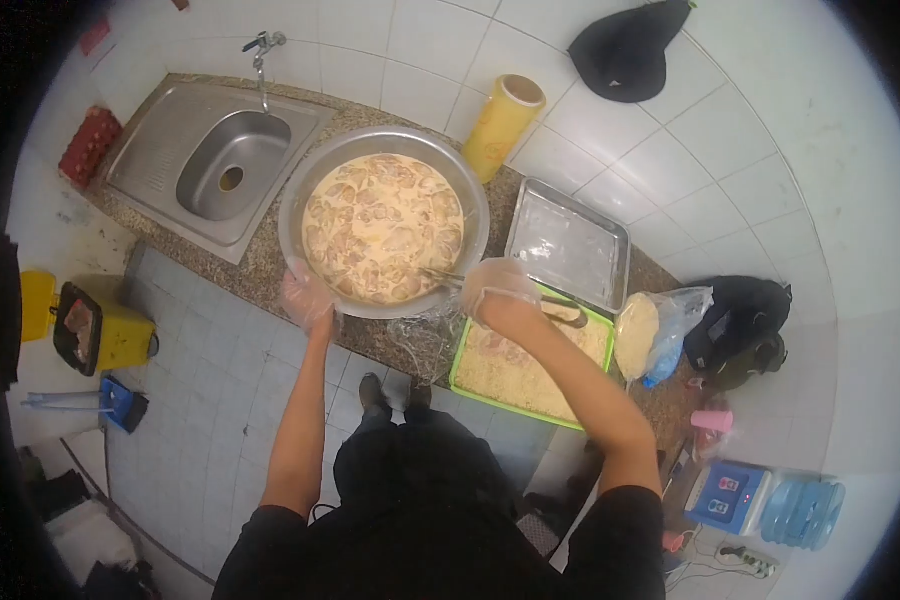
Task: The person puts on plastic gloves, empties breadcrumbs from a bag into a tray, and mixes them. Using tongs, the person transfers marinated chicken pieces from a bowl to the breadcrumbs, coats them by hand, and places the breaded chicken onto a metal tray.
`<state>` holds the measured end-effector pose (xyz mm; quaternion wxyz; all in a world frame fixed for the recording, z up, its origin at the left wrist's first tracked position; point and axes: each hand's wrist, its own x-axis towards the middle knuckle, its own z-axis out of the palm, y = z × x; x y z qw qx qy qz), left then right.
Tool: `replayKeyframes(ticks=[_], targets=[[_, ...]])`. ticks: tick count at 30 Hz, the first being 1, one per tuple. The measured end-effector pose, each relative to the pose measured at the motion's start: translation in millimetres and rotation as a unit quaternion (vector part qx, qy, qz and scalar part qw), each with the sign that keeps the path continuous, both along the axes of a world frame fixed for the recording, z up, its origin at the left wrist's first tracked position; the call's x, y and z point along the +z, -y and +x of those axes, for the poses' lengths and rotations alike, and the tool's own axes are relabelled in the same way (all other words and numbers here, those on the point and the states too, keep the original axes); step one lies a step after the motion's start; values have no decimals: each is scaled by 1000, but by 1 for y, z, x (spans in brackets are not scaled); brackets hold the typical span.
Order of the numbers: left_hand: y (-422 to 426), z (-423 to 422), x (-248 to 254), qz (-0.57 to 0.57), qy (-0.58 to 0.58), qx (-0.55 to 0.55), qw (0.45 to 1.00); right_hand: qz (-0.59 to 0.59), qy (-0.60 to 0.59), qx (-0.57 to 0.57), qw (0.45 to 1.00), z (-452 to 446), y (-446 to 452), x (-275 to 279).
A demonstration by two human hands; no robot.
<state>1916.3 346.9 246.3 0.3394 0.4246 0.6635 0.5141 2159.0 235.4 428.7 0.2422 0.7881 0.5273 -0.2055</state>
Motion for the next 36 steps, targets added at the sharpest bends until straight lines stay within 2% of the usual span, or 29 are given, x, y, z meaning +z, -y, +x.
replayKeyframes(ticks=[1,4,7,11,13,14,17,20,22,23,25,27,29,32,36], targets=[[1,0,0,5,22,-4,1000,3,12,1,1000,3,-4,-3],[2,0,15,5,-48,14,999,-7,51,76,996,41,-12,2],[3,-2,11,38,-26,6,999,-49,-8,136,989,56,-15,15],[3,0,11,30,-42,21,998,-91,-10,97,991,-6,-19,41],[4,0,18,-2,-36,18,999,-29,-39,151,987,20,-11,-11],[3,0,19,10,-34,18,999,3,-55,177,983,19,-11,-15],[4,-2,19,24,-21,19,999,-19,-89,179,980,42,-16,-1],[3,-1,15,17,15,8,1000,-41,-30,214,975,79,-9,9],[6,-5,21,22,43,-13,999,-23,-14,182,983,62,-11,53],[5,-6,17,13,21,-11,1000,-13,-7,165,986,54,-10,71],[1,-6,7,-6,-23,-10,1000,29,24,146,989,48,-8,76],[-1,-2,9,17,-2,17,1000,44,33,99,994,29,-10,83],[1,1,8,38,17,28,999,27,20,24,999,-7,-14,83],[-1,0,1,48,14,18,999,32,27,162,986,-8,-3,33],[1,-5,3,12,-24,10,1000,75,-38,68,994,11,-7,19]])
